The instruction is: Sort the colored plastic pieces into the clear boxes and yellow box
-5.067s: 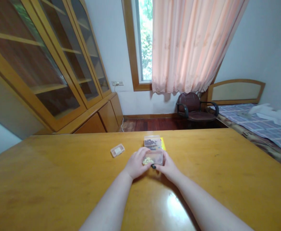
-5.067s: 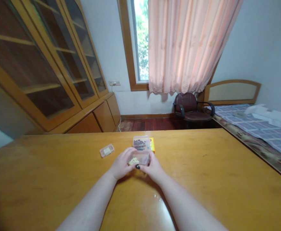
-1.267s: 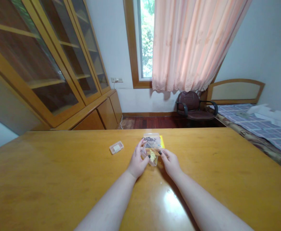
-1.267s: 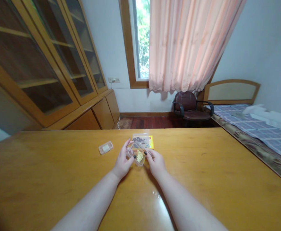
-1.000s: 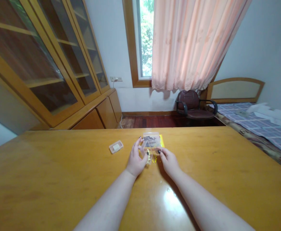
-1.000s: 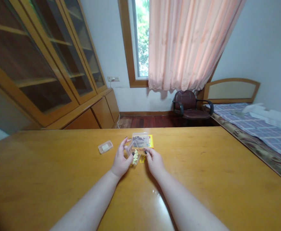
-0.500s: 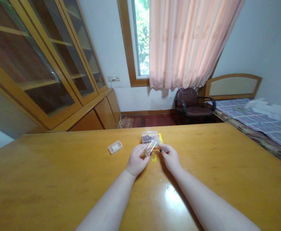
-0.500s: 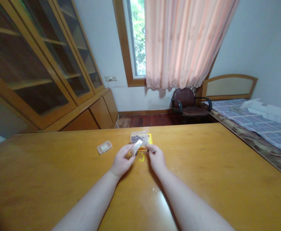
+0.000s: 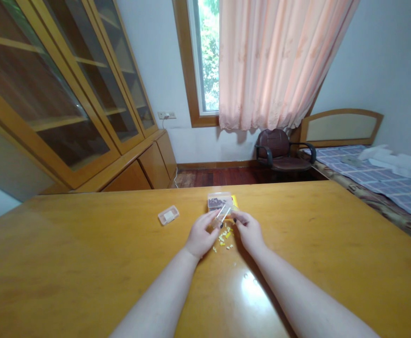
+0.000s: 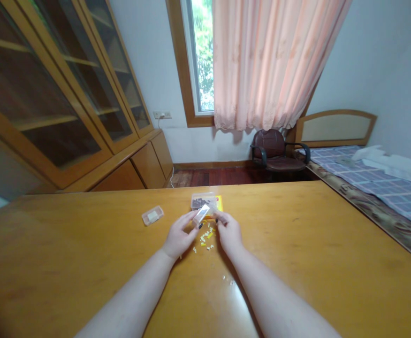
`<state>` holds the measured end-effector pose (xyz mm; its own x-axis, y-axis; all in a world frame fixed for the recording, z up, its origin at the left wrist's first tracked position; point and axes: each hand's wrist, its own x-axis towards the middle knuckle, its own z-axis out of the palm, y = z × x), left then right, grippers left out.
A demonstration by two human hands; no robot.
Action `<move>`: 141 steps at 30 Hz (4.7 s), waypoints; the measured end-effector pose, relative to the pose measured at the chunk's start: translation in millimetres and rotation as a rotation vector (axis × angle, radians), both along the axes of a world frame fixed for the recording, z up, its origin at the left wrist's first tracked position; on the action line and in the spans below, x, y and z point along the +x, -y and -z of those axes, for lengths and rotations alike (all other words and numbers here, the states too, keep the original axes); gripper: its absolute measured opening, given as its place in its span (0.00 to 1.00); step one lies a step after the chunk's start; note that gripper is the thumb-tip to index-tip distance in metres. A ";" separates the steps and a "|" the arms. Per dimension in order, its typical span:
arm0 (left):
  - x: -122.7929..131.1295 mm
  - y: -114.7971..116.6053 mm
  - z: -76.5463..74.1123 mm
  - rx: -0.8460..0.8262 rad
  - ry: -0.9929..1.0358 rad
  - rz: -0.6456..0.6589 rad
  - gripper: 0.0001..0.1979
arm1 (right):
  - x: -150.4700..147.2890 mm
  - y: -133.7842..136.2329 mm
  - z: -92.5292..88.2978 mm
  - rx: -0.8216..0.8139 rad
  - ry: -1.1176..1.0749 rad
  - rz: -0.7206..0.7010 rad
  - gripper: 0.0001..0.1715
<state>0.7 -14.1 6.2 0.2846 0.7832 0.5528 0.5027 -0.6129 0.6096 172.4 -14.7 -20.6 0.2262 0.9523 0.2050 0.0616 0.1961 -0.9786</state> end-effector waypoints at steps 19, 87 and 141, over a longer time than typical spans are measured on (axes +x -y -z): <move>6.3 -1.0 2.4 -0.351 0.700 0.186 0.53 | -1.4 21.5 -15.2 0.362 0.562 -0.382 0.38; -6.9 -1.2 0.0 -0.032 0.148 -0.187 0.24 | 1.3 17.9 -22.8 0.176 0.358 -0.239 0.14; -3.3 -2.1 -1.9 -0.170 0.325 -0.083 0.07 | 3.2 16.3 -19.6 0.337 0.389 -0.200 0.09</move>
<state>-2.6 -12.0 8.2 0.0469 0.8846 0.4640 0.3098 -0.4545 0.8351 175.6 -30.9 -1.0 -0.1056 0.8361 0.5383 0.3361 0.5395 -0.7720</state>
